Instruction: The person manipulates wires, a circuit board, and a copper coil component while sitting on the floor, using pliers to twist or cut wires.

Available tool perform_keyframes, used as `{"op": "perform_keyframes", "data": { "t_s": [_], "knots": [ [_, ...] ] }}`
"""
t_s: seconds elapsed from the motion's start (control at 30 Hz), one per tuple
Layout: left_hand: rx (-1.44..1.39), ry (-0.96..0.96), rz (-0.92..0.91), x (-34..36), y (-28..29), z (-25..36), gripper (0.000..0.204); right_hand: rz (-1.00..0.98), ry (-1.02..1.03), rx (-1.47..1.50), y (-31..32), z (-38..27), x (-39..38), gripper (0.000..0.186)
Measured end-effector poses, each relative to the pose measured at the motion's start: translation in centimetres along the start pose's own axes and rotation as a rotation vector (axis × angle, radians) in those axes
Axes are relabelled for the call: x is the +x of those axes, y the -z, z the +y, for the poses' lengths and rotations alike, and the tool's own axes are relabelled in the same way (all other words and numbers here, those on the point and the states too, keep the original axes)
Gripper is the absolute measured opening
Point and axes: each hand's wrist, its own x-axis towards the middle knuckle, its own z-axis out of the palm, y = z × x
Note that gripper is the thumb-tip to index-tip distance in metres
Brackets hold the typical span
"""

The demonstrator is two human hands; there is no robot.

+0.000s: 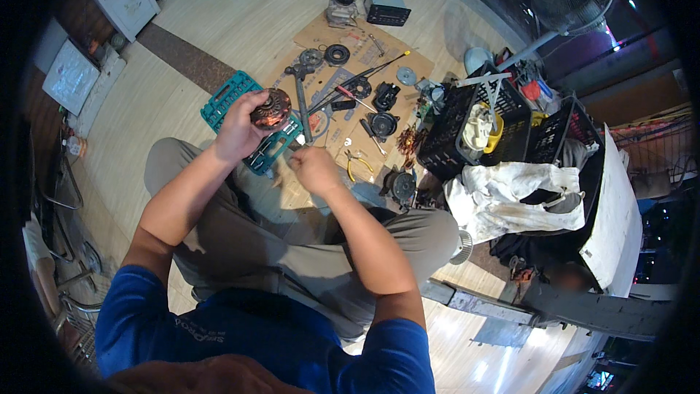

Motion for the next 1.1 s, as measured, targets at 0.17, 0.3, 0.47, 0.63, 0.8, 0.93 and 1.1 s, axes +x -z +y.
{"op": "perform_keyframes", "data": {
  "t_s": [0.17, 0.3, 0.47, 0.63, 0.8, 0.93, 1.1],
  "knots": [
    [-0.023, 0.154, -0.086, -0.3, 0.5, 1.5, 0.030, 0.348, -0.119, -0.244, 3.5, 2.8, 0.5, 0.014],
    [0.047, 0.199, -0.256, -0.5, 0.1, 2.5, 0.032, 0.555, -0.061, -0.366, 6.5, 3.3, 0.5, 0.014],
    [0.207, 0.189, -0.173, -0.4, -0.2, 2.6, 0.033, 0.700, 0.089, -0.539, 9.2, 1.5, -0.6, 0.010],
    [0.518, -0.043, 0.015, 0.6, 1.1, 1.7, 0.032, 0.711, 0.160, -0.588, 10.9, -1.6, -2.5, 0.012],
    [0.312, -0.295, 0.424, 3.1, 2.4, 0.9, 0.038, 0.576, 0.206, -0.545, 9.7, -4.4, -4.7, 0.011],
    [0.016, -0.340, 0.482, 3.8, 3.8, 2.1, 0.026, 0.430, 0.321, -0.405, 7.2, -5.1, -5.3, 0.008],
    [-0.222, -0.309, 0.288, 2.8, 4.4, 3.9, 0.020, 0.229, 0.165, -0.337, 6.0, -3.7, -5.0, 0.013]
  ]
}}
